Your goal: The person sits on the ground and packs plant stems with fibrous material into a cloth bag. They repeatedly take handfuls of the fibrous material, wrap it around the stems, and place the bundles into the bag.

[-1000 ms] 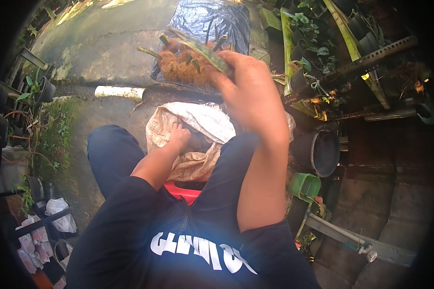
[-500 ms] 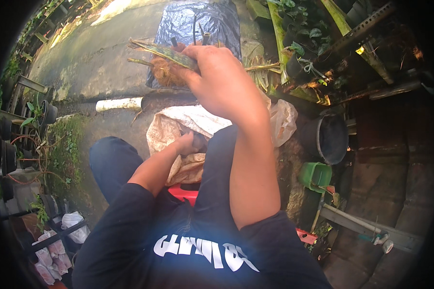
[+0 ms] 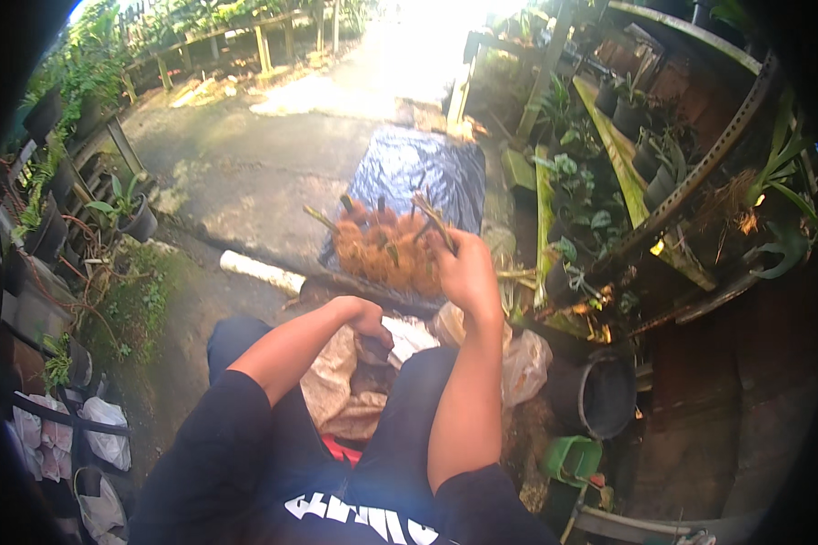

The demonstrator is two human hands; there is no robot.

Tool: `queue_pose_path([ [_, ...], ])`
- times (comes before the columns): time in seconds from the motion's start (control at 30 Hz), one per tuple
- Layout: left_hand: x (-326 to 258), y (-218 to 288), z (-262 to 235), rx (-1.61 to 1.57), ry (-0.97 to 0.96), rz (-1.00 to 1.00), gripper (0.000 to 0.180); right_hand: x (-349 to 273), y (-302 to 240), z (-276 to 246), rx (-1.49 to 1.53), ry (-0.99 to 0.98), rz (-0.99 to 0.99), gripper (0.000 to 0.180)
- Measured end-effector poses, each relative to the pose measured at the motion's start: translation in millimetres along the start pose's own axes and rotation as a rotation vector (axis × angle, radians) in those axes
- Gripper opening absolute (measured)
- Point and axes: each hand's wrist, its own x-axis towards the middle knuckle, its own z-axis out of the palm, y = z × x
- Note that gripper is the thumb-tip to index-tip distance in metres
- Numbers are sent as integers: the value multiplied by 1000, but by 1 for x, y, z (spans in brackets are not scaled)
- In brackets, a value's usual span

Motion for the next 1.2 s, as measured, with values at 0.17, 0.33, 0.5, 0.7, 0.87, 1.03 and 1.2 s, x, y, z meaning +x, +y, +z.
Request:
queue_pose_path([
  [0.17,-102,4,-85,-346,286,69,63,17,24,28,35,2,-4,27],
  [0.33,-124,-42,-88,-903,411,326,66,7,-15,49,-21,-147,44,80],
  [0.5,-135,-17,-71,-1011,553,521,70,-1,-31,52,17,-341,2,87],
  [0.7,-135,2,-66,-1017,582,704,77,14,-11,60,280,-256,-8,58],
  [0.87,-141,6,-64,-963,499,777,58,10,-17,59,308,-176,41,48],
  [1.03,-142,3,-62,-1018,504,809,44,3,-29,52,341,-187,-5,47],
  [1.2,-133,10,-52,-1175,681,849,42,-1,-31,60,626,-167,-102,38],
])
